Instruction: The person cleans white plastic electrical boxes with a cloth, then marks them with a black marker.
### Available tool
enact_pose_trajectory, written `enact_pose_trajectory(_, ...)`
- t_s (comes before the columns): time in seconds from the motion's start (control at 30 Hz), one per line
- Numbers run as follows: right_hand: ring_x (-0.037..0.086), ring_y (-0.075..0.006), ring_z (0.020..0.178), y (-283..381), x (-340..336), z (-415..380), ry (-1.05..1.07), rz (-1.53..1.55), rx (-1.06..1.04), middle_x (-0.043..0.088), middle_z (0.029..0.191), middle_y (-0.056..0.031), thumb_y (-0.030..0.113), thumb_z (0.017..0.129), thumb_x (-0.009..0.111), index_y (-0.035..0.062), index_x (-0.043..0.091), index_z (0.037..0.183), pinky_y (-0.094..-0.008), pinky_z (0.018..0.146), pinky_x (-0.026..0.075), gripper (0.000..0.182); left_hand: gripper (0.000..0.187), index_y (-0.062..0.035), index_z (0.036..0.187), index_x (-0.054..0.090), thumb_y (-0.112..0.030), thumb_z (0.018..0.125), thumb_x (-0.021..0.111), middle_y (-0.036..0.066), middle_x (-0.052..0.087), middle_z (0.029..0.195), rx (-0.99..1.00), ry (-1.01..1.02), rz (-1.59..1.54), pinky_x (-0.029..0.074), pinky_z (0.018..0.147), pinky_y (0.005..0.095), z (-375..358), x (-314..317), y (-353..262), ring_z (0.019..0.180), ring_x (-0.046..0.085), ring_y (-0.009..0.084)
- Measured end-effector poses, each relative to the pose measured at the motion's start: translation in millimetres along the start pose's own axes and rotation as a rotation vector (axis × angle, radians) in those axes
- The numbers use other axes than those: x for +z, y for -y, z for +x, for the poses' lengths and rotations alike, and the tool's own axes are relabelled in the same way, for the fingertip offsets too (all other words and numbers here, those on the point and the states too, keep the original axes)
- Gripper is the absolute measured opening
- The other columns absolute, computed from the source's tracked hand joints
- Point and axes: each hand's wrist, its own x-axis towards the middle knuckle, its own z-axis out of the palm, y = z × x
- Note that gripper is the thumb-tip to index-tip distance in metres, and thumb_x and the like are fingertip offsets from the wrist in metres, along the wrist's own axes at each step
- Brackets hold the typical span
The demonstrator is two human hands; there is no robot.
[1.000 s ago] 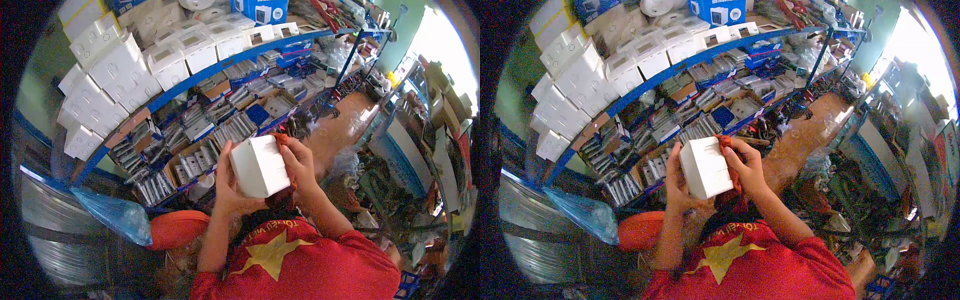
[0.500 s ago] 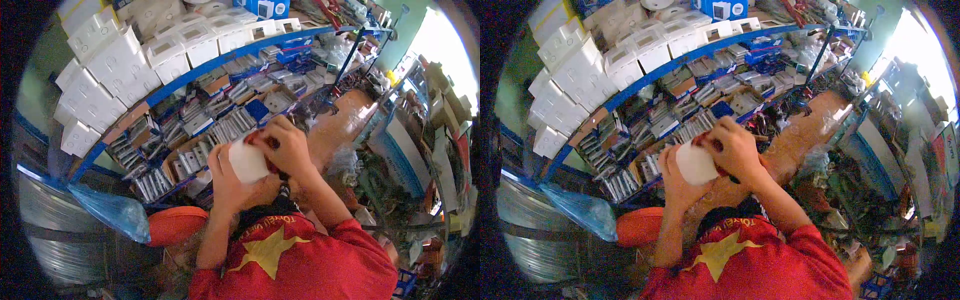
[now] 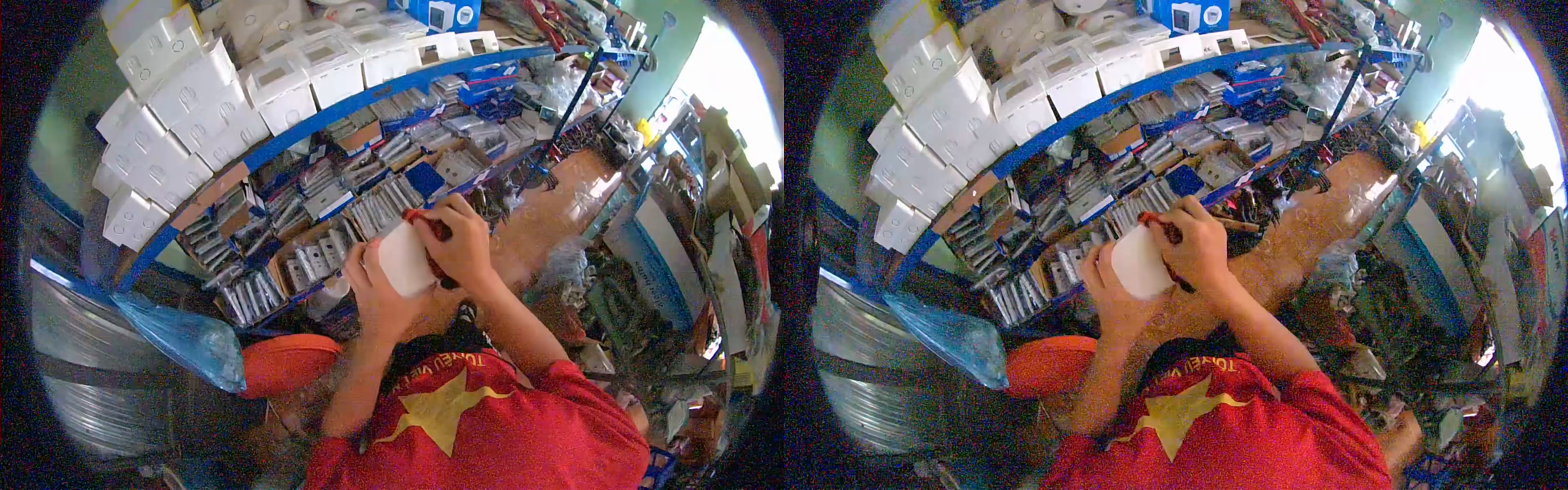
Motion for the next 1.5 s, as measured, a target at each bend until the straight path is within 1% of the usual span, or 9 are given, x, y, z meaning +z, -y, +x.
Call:
enact_pose_trajectory(0.17,0.066,-0.0257,0.082,18.8,3.0,-37.1,0.117,0.102,-0.260,0.065,0.086,-0.0069,0.015,0.068,0.074,0.0108,0.071,0.082,-0.0349,0.071,0.053,0.015,0.100,-0.0060,0.133,0.035,-0.027,0.051,0.088,0.022,0.038,0.125,0.016,-0.017,-0.004,0.038,0.094,0.0533,-9.8,7.7,9.6,0.113,0.041,0.0432)
enact_pose_trajectory(0.3,0.062,-0.0320,0.074,-4.7,-6.2,-0.2,0.116,0.133,0.102,0.062,0.081,-0.0126,0.019,0.075,0.073,0.0023,0.070,0.082,-0.0360,0.070,0.050,0.018,0.102,-0.0063,0.134,0.035,-0.031,0.051,0.089,0.022,0.038,0.127,-0.014,-0.013,-0.016,0.038,0.095,0.0514,-11.6,2.3,3.9,0.115,0.041,0.0426)
enact_pose_trajectory(0.5,0.063,-0.0146,0.087,-24.5,-20.1,-9.9,0.339,0.693,0.292,0.069,0.099,-0.0085,0.020,0.086,0.069,-0.0007,0.066,0.103,-0.0290,0.080,0.049,0.027,0.102,-0.0040,0.136,0.033,-0.032,0.056,0.090,0.023,0.028,0.137,0.218,-0.066,-0.187,0.035,0.102,0.0496,-16.3,-5.6,17.9,0.125,0.035,0.0401)
enact_pose_trajectory(0.6,0.061,-0.0132,0.089,-34.2,-25.3,-21.3,0.428,0.720,0.283,0.068,0.102,-0.0069,0.016,0.087,0.068,0.0000,0.065,0.106,-0.0284,0.083,0.048,0.025,0.096,-0.0012,0.136,0.035,-0.025,0.060,0.089,0.022,0.032,0.140,0.142,-0.412,-0.591,0.038,0.102,0.0455,-3.3,-5.0,-6.0,0.128,0.038,0.0353)
enact_pose_trajectory(0.7,0.062,-0.0136,0.089,-37.9,-23.0,-26.3,0.320,0.837,0.161,0.069,0.097,-0.0071,0.014,0.085,0.069,0.0000,0.066,0.101,-0.0292,0.083,0.048,0.022,0.089,0.0016,0.135,0.038,-0.017,0.063,0.087,0.018,0.046,0.132,-0.496,-0.002,-1.001,0.044,0.097,0.0395,-14.6,-8.6,4.2,0.120,0.049,0.0279)
enact_pose_trajectory(0.9,0.064,-0.0169,0.082,-5.1,-54.2,-11.2,0.229,0.640,0.315,0.070,0.092,-0.0084,0.009,0.078,0.073,0.0005,0.068,0.087,-0.0302,0.077,0.050,0.014,0.069,-0.0027,0.116,0.050,-0.020,0.062,0.088,0.014,0.062,0.109,-0.278,0.116,-0.539,0.049,0.089,0.0360,-28.8,-4.9,22.4,0.101,0.061,0.0243)
enact_pose_trajectory(1.1,0.062,-0.0289,0.066,27.5,-32.1,-26.1,0.229,0.107,-0.217,0.060,0.077,-0.0084,0.019,0.074,0.073,0.0090,0.072,0.083,-0.0378,0.059,0.051,0.014,0.061,-0.0043,0.115,0.053,-0.016,0.064,0.085,0.017,0.063,0.109,-0.005,-0.052,-0.340,0.050,0.088,0.0398,-28.2,2.5,23.8,0.100,0.063,0.0349)
enact_pose_trajectory(1.33,0.062,-0.0309,0.069,34.1,-18.3,-37.6,0.299,0.151,-0.349,0.060,0.077,-0.0097,0.025,0.077,0.070,0.0080,0.069,0.083,-0.0407,0.058,0.050,0.018,0.050,-0.0015,0.116,0.052,-0.015,0.075,0.078,0.014,0.061,0.109,-0.500,0.078,-0.907,0.048,0.087,0.0360,-48.8,20.7,59.1,0.100,0.060,0.0232)
enact_pose_trajectory(1.5,0.060,-0.0325,0.068,-19.7,-13.9,-2.5,0.153,0.059,-0.108,0.059,0.076,-0.0107,0.025,0.078,0.069,0.0069,0.064,0.074,-0.0408,0.057,0.049,0.019,0.066,-0.0023,0.114,0.047,-0.019,0.065,0.088,0.013,0.059,0.109,-0.052,0.035,-0.317,0.050,0.084,0.0376,-33.4,6.1,41.9,0.099,0.060,0.0233)
